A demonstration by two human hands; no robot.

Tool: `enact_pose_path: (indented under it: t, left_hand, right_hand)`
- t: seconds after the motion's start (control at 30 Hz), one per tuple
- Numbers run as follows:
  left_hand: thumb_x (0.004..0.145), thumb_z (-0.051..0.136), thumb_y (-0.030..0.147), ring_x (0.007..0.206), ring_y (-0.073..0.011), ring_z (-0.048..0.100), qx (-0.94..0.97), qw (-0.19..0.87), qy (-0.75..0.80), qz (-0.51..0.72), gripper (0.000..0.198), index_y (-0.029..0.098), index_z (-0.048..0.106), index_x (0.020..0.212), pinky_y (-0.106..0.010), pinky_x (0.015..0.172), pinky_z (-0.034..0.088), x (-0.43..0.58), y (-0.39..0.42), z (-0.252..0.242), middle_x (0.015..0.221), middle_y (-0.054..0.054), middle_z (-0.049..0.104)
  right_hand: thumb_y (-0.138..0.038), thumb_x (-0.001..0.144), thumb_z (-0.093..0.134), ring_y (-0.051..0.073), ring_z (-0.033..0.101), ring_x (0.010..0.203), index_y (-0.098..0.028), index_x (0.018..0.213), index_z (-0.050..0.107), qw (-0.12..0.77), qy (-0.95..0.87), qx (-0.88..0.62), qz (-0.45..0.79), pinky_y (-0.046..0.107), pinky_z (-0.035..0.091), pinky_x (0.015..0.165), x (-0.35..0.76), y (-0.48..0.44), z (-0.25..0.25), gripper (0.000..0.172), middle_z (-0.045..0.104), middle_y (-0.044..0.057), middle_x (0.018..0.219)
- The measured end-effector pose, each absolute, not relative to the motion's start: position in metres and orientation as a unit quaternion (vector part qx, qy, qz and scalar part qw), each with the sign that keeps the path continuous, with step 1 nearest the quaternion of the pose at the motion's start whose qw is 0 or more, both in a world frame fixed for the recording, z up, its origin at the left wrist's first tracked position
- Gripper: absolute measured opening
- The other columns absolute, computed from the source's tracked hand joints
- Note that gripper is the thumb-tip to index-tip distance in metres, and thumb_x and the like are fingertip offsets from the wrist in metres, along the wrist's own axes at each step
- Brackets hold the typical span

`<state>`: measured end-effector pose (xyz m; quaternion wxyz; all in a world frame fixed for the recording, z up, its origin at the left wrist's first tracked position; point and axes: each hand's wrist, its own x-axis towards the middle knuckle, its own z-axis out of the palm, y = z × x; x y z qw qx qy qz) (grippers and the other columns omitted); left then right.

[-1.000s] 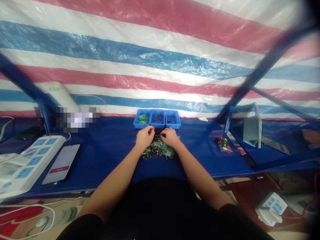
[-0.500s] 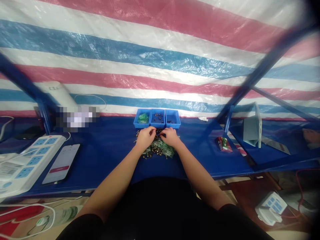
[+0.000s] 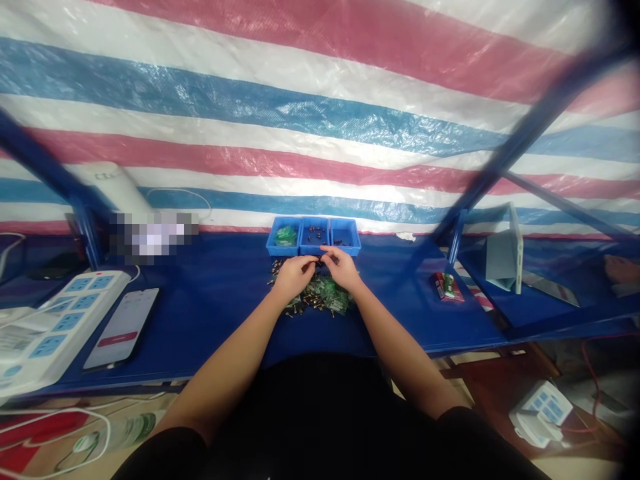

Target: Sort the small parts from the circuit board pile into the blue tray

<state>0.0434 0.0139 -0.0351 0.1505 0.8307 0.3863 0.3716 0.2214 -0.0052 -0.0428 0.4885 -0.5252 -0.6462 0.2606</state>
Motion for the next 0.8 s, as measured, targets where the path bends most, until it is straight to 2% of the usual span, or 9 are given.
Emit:
enact_pose_path:
  t: [0.2,0.4,0.6,0.8]
  left_hand:
    - [0.089,0.051,0.025,0.080,-0.0174,0.066,0.838,0.159,0.369,0.369,0.023,0.023,0.070,0.102,-0.030,0.079,0.051,0.044,0.010,-0.030,0.094,-0.003,0.072]
    - [0.087,0.054,0.026,0.072,-0.0149,0.063,0.838,0.170,0.365,0.370,0.029,0.024,0.065,0.114,-0.028,0.075,0.050,0.046,0.006,-0.024,0.084,-0.001,0.070]
    - [0.090,0.053,0.033,0.073,-0.0150,0.061,0.816,0.166,0.383,0.399,0.019,0.022,0.066,0.099,-0.026,0.071,0.047,0.045,0.009,-0.029,0.082,-0.001,0.069]
    - [0.092,0.048,0.032,0.072,-0.0145,0.061,0.809,0.174,0.393,0.400,0.018,0.023,0.063,0.096,-0.025,0.068,0.046,0.045,0.006,-0.027,0.082,-0.001,0.068]
  right_hand:
    - [-0.033,0.087,0.053,0.017,0.064,0.089,-0.024,0.115,0.066,0.486,-0.659,-0.498,0.287,0.029,0.051,0.078,0.216,-0.011,-0.039,0.032,0.070,0.004,0.100]
    - [-0.037,0.081,0.063,0.019,0.067,0.083,-0.020,0.104,0.069,0.533,-0.606,-0.513,0.294,0.032,0.054,0.080,0.212,-0.010,-0.041,0.030,0.073,0.004,0.088]
    - [-0.044,0.074,0.070,0.020,0.070,0.079,-0.018,0.091,0.068,0.559,-0.565,-0.482,0.369,0.034,0.056,0.078,0.213,-0.006,-0.041,0.030,0.074,0.006,0.082]
    - [-0.048,0.072,0.071,0.021,0.069,0.081,-0.018,0.085,0.069,0.547,-0.570,-0.486,0.373,0.035,0.057,0.078,0.212,-0.006,-0.040,0.032,0.073,0.007,0.087]
